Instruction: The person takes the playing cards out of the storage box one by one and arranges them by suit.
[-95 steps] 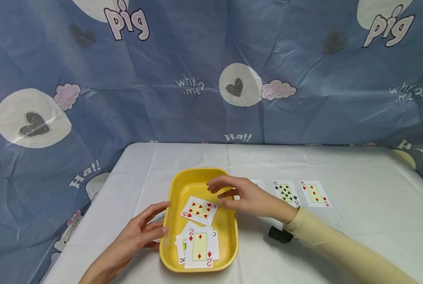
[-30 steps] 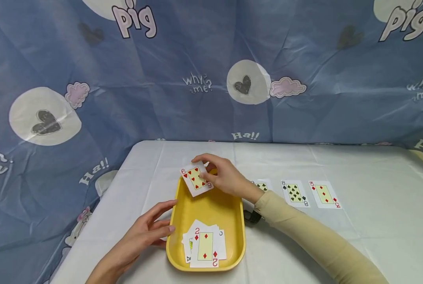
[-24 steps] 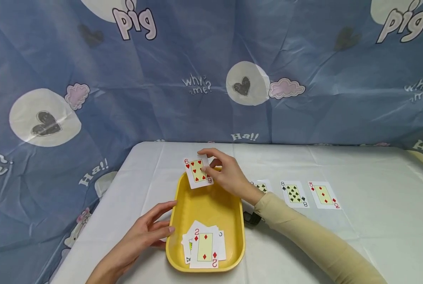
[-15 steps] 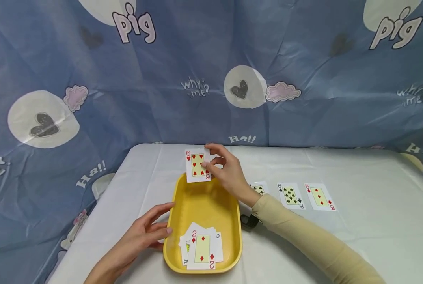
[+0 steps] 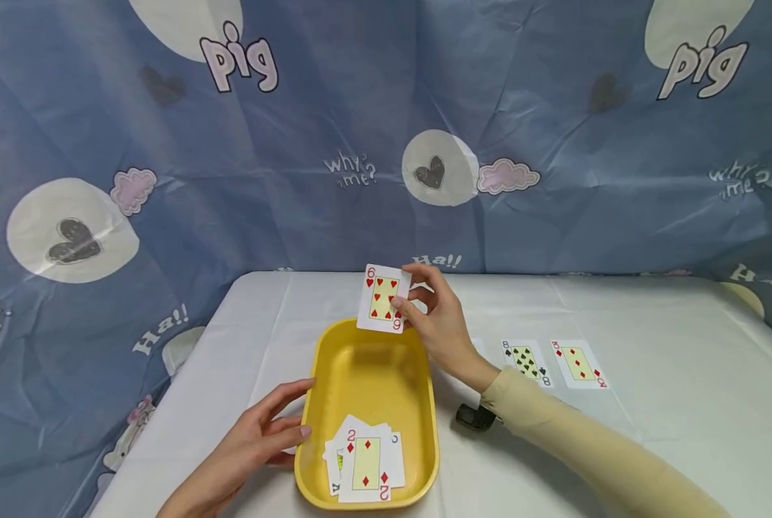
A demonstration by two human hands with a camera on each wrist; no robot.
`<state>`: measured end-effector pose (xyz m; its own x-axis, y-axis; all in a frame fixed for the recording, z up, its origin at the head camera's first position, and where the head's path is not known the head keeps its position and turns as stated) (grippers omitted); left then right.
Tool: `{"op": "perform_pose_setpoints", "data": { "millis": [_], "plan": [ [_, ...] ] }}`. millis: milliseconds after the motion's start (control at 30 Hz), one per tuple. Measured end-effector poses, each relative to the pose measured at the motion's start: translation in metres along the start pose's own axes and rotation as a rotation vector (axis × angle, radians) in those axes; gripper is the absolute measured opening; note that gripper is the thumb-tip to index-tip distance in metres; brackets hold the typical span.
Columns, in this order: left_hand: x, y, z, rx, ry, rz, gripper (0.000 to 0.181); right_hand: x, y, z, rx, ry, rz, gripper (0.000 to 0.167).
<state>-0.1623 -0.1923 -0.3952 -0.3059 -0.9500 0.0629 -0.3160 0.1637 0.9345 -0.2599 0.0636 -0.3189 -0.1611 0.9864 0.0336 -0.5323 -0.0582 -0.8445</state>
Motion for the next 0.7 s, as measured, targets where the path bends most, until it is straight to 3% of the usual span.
{"op": "perform_pose_setpoints", "data": {
  "millis": [167, 433, 700],
  "plan": [
    [-0.001, 0.000, 0.000, -0.007, -0.015, -0.011, 0.066, 0.024, 0.011, -0.007, -0.030, 0.011, -0.015, 0.055],
    [-0.001, 0.000, 0.001, -0.005, -0.032, -0.010, 0.066, 0.077, 0.008, -0.029, -0.122, 0.007, -0.090, 0.050],
    [0.001, -0.001, 0.001, -0.001, -0.037, -0.024, 0.067, 0.132, 0.000, -0.040, -0.145, 0.083, -0.122, 0.051]
  ]
}}
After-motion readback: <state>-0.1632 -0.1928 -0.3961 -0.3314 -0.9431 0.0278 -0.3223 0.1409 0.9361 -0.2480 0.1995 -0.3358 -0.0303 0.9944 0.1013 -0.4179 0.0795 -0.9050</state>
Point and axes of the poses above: each hand's wrist, its own z-axis towards the middle knuckle, its own x-axis out of the back of the hand, y = z × x, the point moved 5 cm from there along z, towards the middle knuckle
